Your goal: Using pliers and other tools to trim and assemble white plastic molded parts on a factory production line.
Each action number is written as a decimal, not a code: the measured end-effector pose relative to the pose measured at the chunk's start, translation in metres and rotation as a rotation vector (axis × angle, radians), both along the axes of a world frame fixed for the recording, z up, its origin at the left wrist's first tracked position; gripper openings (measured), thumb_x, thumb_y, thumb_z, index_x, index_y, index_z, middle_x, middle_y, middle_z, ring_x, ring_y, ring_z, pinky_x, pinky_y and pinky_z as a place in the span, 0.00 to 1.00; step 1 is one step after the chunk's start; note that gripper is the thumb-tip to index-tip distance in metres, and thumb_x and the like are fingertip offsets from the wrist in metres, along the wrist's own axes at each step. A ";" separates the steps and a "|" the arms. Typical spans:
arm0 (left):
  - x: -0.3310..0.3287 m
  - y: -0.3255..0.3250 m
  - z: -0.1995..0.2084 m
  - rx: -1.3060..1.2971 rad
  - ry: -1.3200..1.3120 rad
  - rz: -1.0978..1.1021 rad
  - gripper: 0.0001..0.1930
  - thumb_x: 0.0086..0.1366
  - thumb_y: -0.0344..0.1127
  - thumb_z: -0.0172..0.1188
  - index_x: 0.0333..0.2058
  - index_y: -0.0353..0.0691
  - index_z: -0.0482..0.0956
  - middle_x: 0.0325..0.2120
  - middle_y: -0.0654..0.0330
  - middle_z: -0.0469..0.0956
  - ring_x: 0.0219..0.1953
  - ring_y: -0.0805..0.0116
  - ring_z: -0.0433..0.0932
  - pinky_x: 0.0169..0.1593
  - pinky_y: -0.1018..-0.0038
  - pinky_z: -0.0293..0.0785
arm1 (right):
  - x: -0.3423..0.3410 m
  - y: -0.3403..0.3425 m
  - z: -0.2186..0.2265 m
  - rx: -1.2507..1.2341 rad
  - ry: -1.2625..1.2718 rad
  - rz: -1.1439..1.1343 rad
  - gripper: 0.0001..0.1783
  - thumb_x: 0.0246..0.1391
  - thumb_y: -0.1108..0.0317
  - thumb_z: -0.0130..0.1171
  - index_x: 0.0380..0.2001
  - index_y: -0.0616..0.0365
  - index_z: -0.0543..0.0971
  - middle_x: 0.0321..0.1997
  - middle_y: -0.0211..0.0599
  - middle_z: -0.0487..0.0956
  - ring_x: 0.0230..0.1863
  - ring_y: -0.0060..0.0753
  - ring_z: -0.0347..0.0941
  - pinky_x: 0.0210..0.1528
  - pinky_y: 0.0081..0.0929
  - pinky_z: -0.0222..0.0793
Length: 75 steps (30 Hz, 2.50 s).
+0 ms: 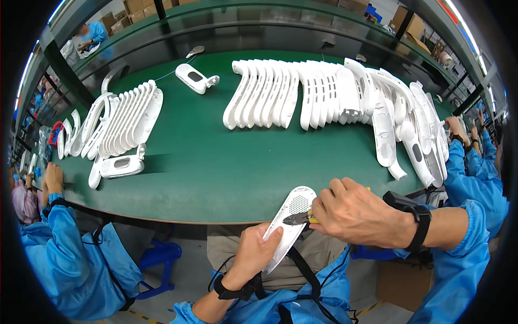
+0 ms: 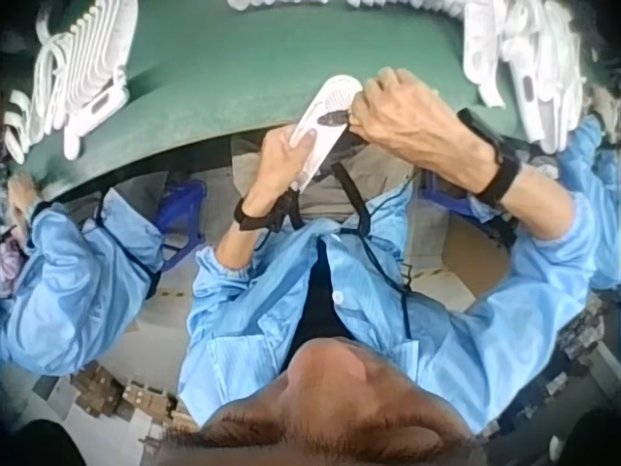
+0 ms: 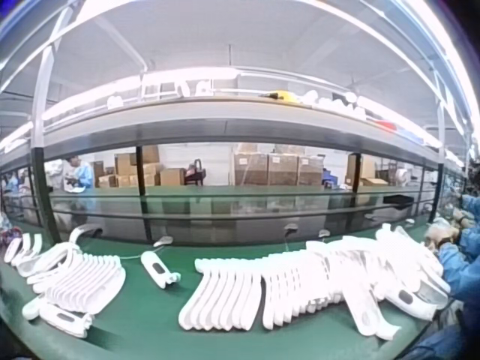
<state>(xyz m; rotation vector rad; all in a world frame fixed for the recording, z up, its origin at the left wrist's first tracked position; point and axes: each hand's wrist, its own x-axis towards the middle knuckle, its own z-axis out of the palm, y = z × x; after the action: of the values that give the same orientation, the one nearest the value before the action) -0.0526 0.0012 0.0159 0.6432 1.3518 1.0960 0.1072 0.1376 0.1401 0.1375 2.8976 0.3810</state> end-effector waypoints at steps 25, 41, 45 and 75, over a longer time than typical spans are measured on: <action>0.001 -0.003 -0.012 0.087 0.180 0.016 0.14 0.67 0.35 0.55 0.39 0.28 0.80 0.17 0.61 0.77 0.19 0.82 0.69 0.22 0.77 0.66 | 0.004 0.002 -0.010 -0.384 0.099 -0.160 0.19 0.58 0.59 0.54 0.20 0.64 0.77 0.18 0.43 0.74 0.18 0.42 0.71 0.21 0.36 0.69; 0.006 -0.005 -0.016 0.123 0.242 0.082 0.13 0.66 0.36 0.56 0.37 0.29 0.80 0.15 0.54 0.75 0.19 0.80 0.68 0.23 0.74 0.66 | -0.007 0.030 0.012 -1.128 -0.431 -0.936 0.29 0.66 0.47 0.42 0.34 0.66 0.74 0.25 0.40 0.75 0.28 0.36 0.74 0.37 0.34 0.71; 0.010 -0.005 -0.019 0.139 0.257 0.079 0.13 0.66 0.36 0.55 0.36 0.28 0.80 0.15 0.56 0.74 0.19 0.80 0.66 0.24 0.74 0.66 | 0.010 0.004 -0.001 -1.291 0.510 -0.503 0.16 0.67 0.62 0.46 0.48 0.65 0.67 0.32 0.36 0.73 0.34 0.27 0.70 0.40 0.29 0.67; 0.003 -0.001 -0.008 0.165 0.257 0.036 0.14 0.65 0.37 0.54 0.35 0.28 0.79 0.15 0.47 0.73 0.17 0.68 0.68 0.25 0.67 0.66 | -0.059 -0.028 -0.084 -1.385 1.046 -0.385 0.23 0.62 0.65 0.52 0.13 0.58 0.62 0.11 0.26 0.53 0.14 0.22 0.47 0.16 0.28 0.45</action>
<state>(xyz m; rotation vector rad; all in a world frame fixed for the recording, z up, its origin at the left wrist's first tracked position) -0.0493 0.0005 0.0075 0.9088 1.5062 1.1926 0.0478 0.1093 0.0558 0.7649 2.9958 -2.2399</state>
